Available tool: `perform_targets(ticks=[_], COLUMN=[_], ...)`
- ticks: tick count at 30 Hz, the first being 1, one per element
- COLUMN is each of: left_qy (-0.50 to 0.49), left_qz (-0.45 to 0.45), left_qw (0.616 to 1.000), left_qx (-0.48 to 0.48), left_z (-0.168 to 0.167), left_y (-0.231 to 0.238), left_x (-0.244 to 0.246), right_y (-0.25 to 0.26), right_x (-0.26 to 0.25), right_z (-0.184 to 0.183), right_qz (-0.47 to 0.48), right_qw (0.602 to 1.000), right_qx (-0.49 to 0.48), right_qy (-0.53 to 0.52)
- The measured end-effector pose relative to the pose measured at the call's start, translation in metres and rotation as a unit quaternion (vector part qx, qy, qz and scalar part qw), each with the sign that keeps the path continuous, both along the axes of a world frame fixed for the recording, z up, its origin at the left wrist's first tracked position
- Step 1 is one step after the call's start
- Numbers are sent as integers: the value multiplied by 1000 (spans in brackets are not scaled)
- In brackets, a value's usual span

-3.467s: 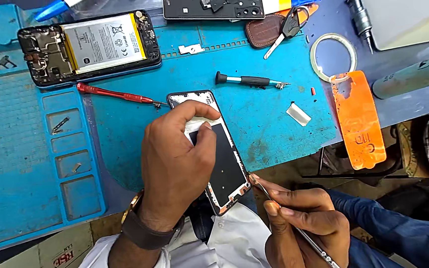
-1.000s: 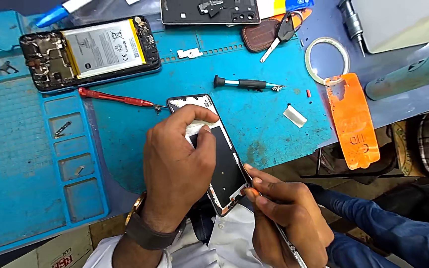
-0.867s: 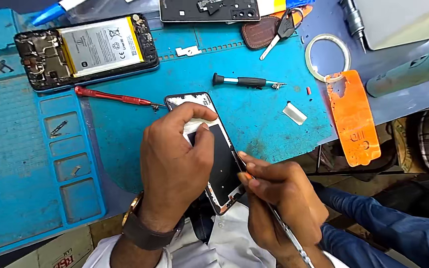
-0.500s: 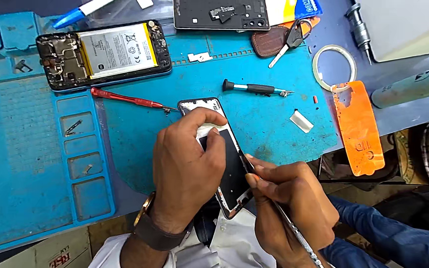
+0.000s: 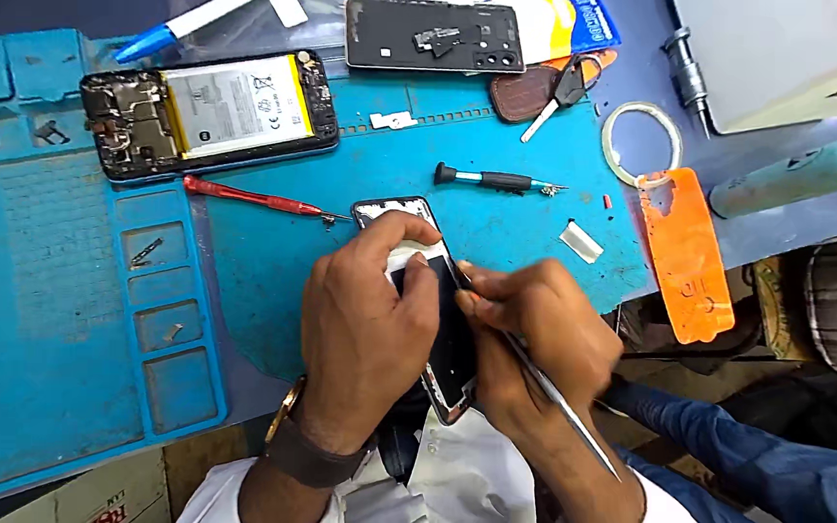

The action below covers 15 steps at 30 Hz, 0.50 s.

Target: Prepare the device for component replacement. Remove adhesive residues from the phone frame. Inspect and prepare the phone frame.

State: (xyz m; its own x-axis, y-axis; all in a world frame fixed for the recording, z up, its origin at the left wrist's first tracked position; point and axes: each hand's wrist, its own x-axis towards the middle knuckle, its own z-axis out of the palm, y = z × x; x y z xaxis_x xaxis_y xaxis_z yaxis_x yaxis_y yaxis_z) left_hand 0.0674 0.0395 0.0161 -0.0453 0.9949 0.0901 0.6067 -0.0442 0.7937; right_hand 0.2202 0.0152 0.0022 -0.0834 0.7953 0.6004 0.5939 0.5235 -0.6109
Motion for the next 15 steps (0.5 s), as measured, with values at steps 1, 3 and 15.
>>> perform_targets(ticks=[1,3,15], left_qy=[-3,-5,3], left_qz=[2,8,17], left_qw=[1000,1000,1000], left_qx=[5,13,21], left_z=[-1,-1,-3], left_y=[0,0,1], left_x=[0,1,1], right_y=[5,4,6], right_x=[-2,-1,-3], right_z=[3,7,2], right_qz=[2,6,-4], right_qw=[1000,1000,1000], right_qx=[-5,-17,-23], right_qy=[-4,-8,7])
